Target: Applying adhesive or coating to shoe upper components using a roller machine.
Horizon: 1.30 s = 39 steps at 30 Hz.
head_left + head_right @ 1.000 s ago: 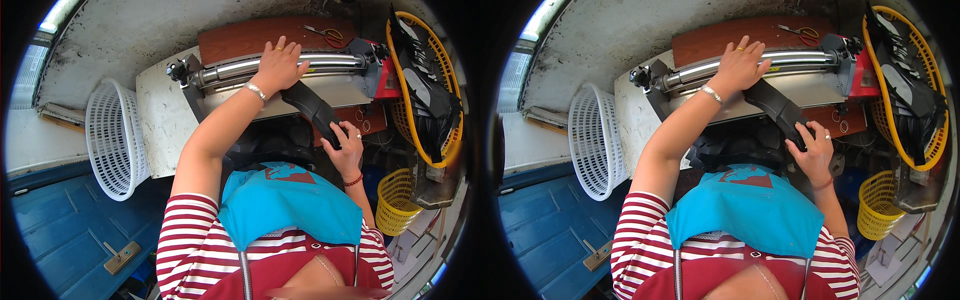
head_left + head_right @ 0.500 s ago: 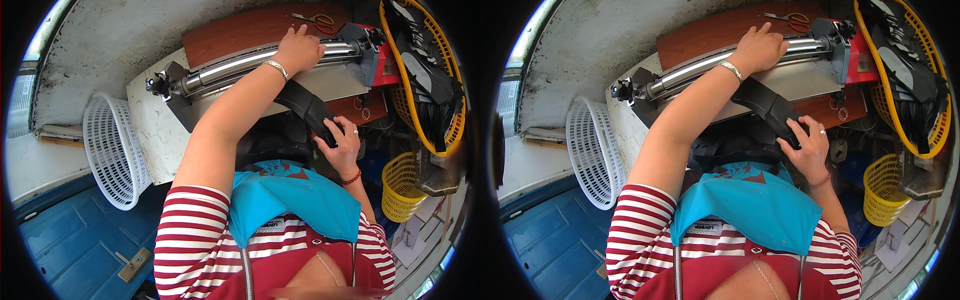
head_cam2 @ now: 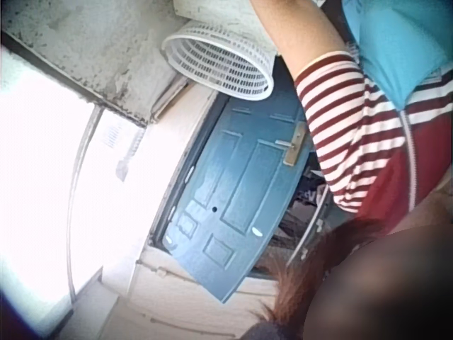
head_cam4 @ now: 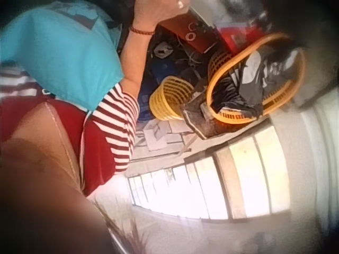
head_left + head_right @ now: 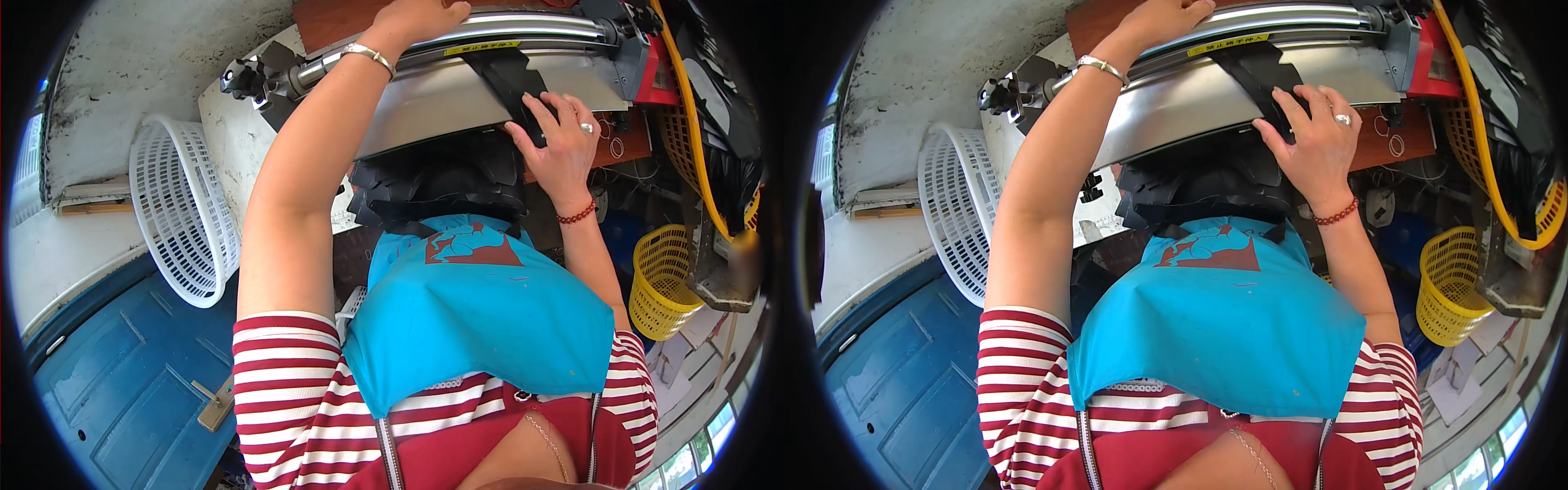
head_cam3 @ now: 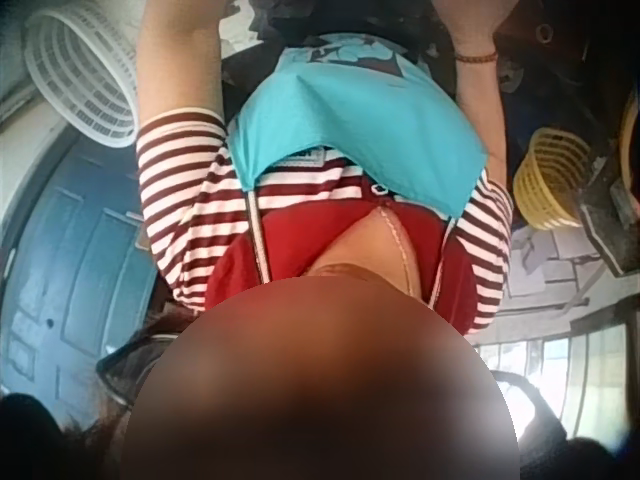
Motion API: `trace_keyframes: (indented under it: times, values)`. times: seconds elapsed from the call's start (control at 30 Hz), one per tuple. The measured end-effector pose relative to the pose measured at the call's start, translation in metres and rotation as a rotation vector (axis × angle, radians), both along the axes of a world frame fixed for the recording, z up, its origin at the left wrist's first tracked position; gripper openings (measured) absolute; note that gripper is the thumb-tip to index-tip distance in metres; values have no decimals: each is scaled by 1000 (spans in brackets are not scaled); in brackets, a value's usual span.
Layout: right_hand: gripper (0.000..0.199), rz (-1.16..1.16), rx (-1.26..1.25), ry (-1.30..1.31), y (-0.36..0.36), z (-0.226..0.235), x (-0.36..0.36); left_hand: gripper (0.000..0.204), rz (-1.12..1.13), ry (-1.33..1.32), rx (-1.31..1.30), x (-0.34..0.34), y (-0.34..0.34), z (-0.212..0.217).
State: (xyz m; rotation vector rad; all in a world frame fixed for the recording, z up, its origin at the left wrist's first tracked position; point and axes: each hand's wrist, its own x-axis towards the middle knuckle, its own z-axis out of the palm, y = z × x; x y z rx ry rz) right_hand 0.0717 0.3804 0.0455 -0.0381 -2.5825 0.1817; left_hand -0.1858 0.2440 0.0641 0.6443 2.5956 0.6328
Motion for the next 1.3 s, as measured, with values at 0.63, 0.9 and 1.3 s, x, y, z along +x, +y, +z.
trace_keyframes:
  times: [0.63,0.9,1.3]
  values:
    - [14,367,-5,-347,-75,-125,-12,16,71,249,657,-56,-69,122]
    - [24,563,-162,-30,-45,29,32,33,-43,975,768,-18,-93,116]
    - [10,227,108,-71,-13,8,-28,36,-184,101,-127,-20,-35,-8]
